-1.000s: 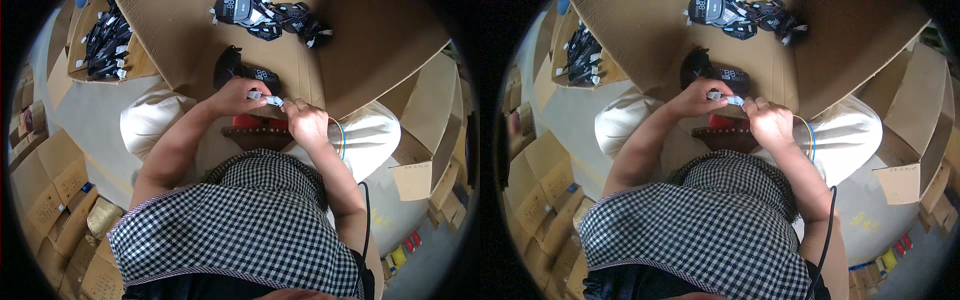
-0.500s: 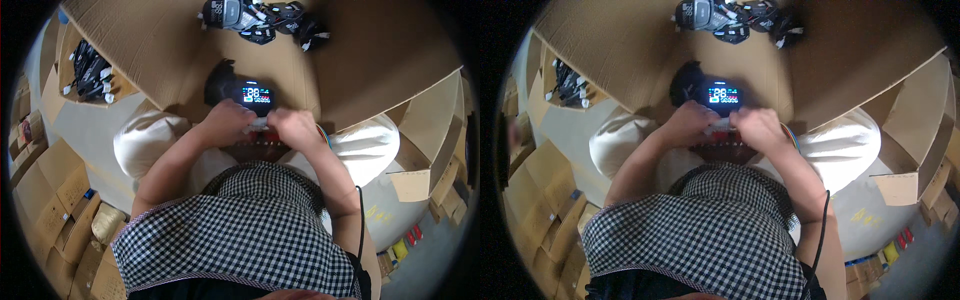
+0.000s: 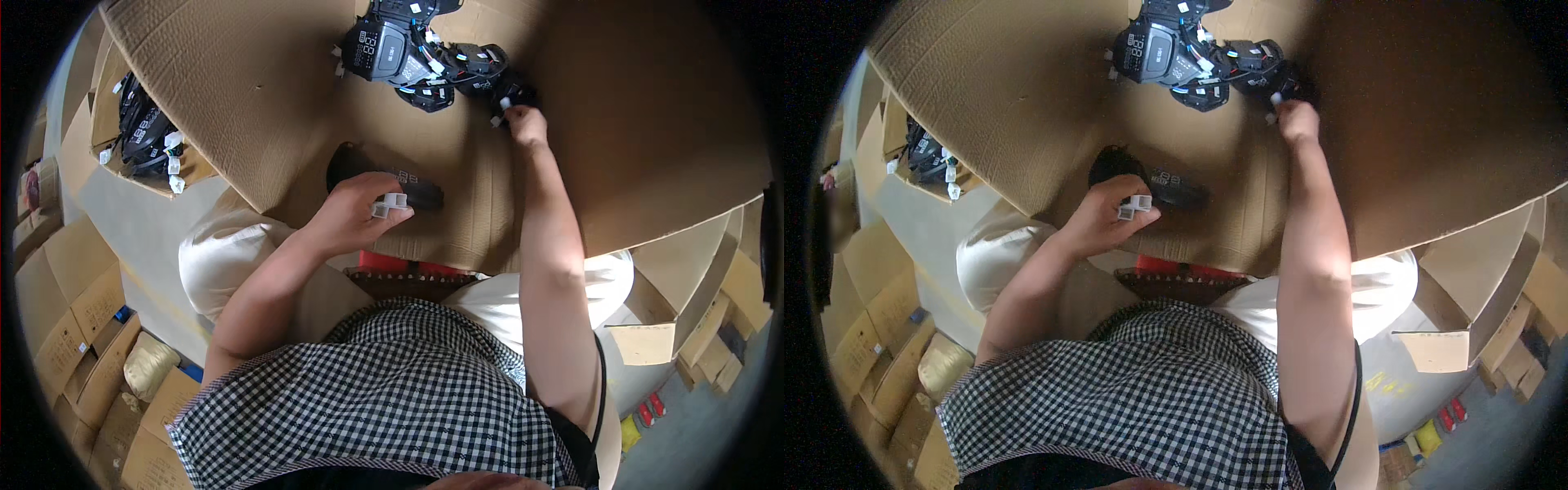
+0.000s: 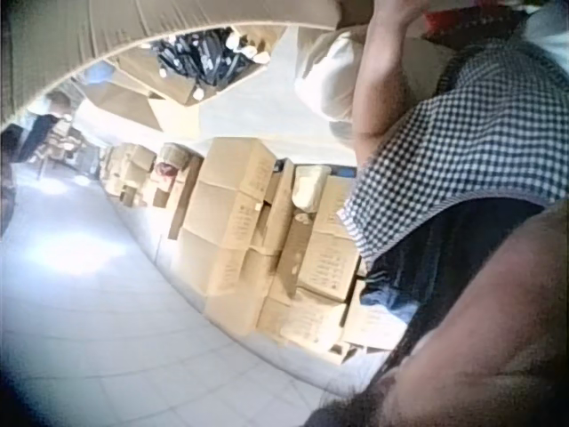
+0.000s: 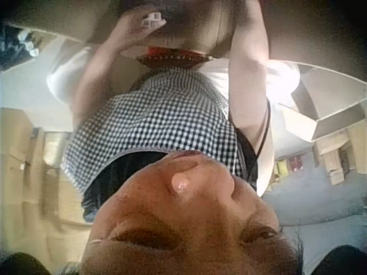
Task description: The person tests digital displays by plugging each unit's connector into a power cable by hand, turning on the screen, unplugging it, and placing the display into a cardboard box.
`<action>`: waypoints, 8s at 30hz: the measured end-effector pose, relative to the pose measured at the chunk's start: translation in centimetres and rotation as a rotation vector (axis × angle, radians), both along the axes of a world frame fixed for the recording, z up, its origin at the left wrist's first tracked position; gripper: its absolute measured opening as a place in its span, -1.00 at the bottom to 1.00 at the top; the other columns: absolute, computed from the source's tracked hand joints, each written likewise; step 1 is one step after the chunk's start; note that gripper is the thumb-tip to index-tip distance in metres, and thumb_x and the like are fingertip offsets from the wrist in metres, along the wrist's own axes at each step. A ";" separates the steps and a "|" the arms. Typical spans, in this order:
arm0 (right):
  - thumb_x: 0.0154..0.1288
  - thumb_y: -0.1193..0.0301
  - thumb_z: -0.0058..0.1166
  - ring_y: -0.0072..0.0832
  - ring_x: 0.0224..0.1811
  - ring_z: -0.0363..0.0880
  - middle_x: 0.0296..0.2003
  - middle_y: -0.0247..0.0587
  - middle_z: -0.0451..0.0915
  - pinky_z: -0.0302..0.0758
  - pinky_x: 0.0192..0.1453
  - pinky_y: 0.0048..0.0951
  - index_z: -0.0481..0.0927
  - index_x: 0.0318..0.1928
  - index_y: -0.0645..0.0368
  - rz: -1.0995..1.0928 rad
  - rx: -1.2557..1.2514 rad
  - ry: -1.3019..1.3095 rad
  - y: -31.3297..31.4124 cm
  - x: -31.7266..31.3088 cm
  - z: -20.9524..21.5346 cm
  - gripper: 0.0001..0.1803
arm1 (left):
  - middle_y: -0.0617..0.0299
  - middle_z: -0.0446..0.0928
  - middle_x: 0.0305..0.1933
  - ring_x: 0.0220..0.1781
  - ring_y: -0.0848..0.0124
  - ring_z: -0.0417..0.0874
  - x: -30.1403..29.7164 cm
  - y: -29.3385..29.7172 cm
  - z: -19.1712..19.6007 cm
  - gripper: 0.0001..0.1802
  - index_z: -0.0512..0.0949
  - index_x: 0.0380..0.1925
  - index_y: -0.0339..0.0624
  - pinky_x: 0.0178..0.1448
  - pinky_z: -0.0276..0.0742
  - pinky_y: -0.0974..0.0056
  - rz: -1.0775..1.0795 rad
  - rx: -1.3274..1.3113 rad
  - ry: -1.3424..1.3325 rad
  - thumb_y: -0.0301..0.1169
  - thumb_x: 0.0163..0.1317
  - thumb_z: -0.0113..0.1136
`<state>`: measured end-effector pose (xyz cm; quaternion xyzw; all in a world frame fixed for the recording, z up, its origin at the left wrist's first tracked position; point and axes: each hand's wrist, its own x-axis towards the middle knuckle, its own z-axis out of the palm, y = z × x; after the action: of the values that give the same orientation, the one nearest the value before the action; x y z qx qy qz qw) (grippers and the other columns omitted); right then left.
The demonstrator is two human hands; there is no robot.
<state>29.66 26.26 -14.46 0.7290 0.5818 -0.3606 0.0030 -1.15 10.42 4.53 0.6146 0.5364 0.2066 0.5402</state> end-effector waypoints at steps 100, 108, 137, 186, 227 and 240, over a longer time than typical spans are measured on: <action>0.36 0.36 0.03 -0.51 -0.22 0.57 -0.29 -0.34 0.62 0.51 -0.02 -0.43 0.57 -0.24 0.17 -0.960 -0.296 1.499 -21.6 -9.2 13.8 -0.86 | 0.32 0.54 -0.43 -0.56 0.59 0.31 -2.7 1.2 -6.4 -0.77 0.43 -0.20 -0.09 -0.41 0.23 0.47 0.797 -0.363 -0.776 -0.24 0.28 0.18; 0.39 0.40 -0.02 -0.50 -0.21 0.51 -0.29 -0.34 0.57 0.46 -0.01 -0.39 0.54 -0.24 0.18 -0.937 -0.359 1.172 -19.0 -7.3 10.1 -0.87 | 0.28 0.56 -0.25 -0.30 0.60 0.47 -1.8 1.0 -5.5 -0.65 0.43 0.05 -0.12 -0.18 0.40 0.46 0.441 -0.191 -0.462 -0.37 0.27 0.16; 0.32 0.30 -0.05 -0.73 -0.78 -0.02 -0.70 -0.53 0.28 -0.04 -0.66 -0.62 0.40 -0.46 0.06 -0.818 -0.586 1.153 -17.5 -13.2 16.6 -0.79 | 0.12 0.57 -0.50 -0.45 0.08 0.61 -0.1 -1.8 -5.1 -0.70 0.43 -0.34 -0.07 -0.40 0.45 0.06 -0.027 0.478 0.481 -0.26 -0.05 0.28; 0.43 0.34 -0.07 -0.73 -0.66 0.24 -0.61 -0.41 0.44 0.18 -0.55 -0.67 0.52 -0.35 0.19 -0.280 -0.405 1.231 -20.0 -11.1 20.1 -0.77 | 0.05 0.49 0.09 0.13 0.25 0.49 -28.2 13.3 10.1 -0.26 0.43 0.10 -0.23 0.23 0.35 0.24 0.459 0.401 0.622 -0.07 -0.02 0.45; 0.33 0.32 0.02 -0.37 -0.56 0.58 -0.60 -0.14 0.55 0.46 -0.44 -0.36 0.53 -0.40 0.21 -0.060 -0.146 0.772 -16.4 -11.8 25.6 -0.77 | 0.11 0.63 -0.25 -0.09 0.13 0.58 -0.4 3.2 -11.4 -0.74 0.49 -0.18 -0.03 0.00 0.36 -0.03 -0.242 0.003 0.870 -0.21 0.15 0.09; 0.34 0.33 -0.02 -0.41 -0.54 0.53 -0.59 -0.17 0.56 0.44 -0.38 -0.41 0.55 -0.38 0.23 -0.052 0.022 0.757 -16.9 -12.9 24.7 -0.76 | 0.11 0.56 -0.32 -0.35 0.29 0.63 1.2 0.2 -6.2 -0.59 0.38 0.09 -0.20 -0.23 0.57 0.19 0.337 -0.024 0.014 -0.43 0.21 0.05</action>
<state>16.80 9.38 10.24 0.5587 0.5268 -0.5982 -0.2291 0.08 10.60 -1.65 0.5111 0.6378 0.2837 0.5016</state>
